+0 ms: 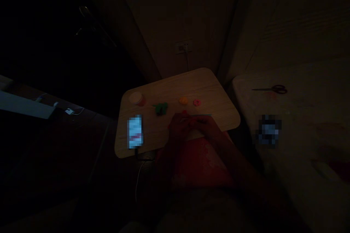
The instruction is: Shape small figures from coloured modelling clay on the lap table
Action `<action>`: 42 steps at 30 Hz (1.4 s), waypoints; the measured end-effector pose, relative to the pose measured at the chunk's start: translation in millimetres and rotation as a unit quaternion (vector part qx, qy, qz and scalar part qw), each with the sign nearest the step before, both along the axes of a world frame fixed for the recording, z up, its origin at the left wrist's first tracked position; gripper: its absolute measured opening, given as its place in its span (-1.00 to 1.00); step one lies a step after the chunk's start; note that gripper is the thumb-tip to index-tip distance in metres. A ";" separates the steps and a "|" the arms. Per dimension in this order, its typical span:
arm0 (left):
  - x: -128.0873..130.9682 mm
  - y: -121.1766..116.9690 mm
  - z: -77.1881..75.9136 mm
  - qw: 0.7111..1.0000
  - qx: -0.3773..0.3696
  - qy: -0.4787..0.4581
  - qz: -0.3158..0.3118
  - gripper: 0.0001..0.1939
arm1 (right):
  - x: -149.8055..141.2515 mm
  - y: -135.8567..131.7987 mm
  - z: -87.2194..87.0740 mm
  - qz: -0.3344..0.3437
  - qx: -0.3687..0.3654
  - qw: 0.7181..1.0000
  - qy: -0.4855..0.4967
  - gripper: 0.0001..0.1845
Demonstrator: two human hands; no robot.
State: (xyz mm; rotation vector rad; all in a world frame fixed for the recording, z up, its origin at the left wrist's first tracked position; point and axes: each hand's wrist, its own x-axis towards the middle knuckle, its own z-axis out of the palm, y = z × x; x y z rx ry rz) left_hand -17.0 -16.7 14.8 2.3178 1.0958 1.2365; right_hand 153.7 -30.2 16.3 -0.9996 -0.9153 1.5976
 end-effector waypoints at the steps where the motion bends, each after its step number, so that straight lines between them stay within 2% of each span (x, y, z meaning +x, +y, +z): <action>1: -0.1 0.2 0.3 1.000 0.002 -0.002 -0.002 -0.72 | 0.1 -0.1 0.4 -0.003 -0.001 1.000 -0.001 -0.71; 11: 0.5 -1.0 6.7 0.999 -0.024 -0.032 -0.010 -0.73 | -2.0 1.4 0.1 -0.017 -0.019 1.000 0.011 -0.69; 18: -0.5 -0.9 5.2 0.997 -0.043 -0.067 0.003 -0.76 | -0.7 2.2 3.2 0.021 -0.010 1.000 0.014 -0.68; 23: 2.9 -1.7 5.1 0.994 -0.058 -0.088 0.002 -0.78 | -0.8 2.5 -2.1 -0.012 -0.005 1.000 0.022 -0.69; 30: 4.4 -1.6 6.4 0.993 -0.033 -0.115 0.009 -0.74 | -0.4 2.9 -0.6 -0.024 -0.011 0.999 0.029 -0.66; 36: 2.1 -1.4 3.9 0.997 -0.046 -0.063 -0.014 -0.72 | -1.1 2.2 1.1 -0.013 0.011 1.000 0.015 -0.67; 42: -0.9 0.3 0.4 0.999 -0.029 -0.021 -0.005 -0.71 | -1.9 1.3 -1.0 -0.019 0.005 1.000 0.004 -0.71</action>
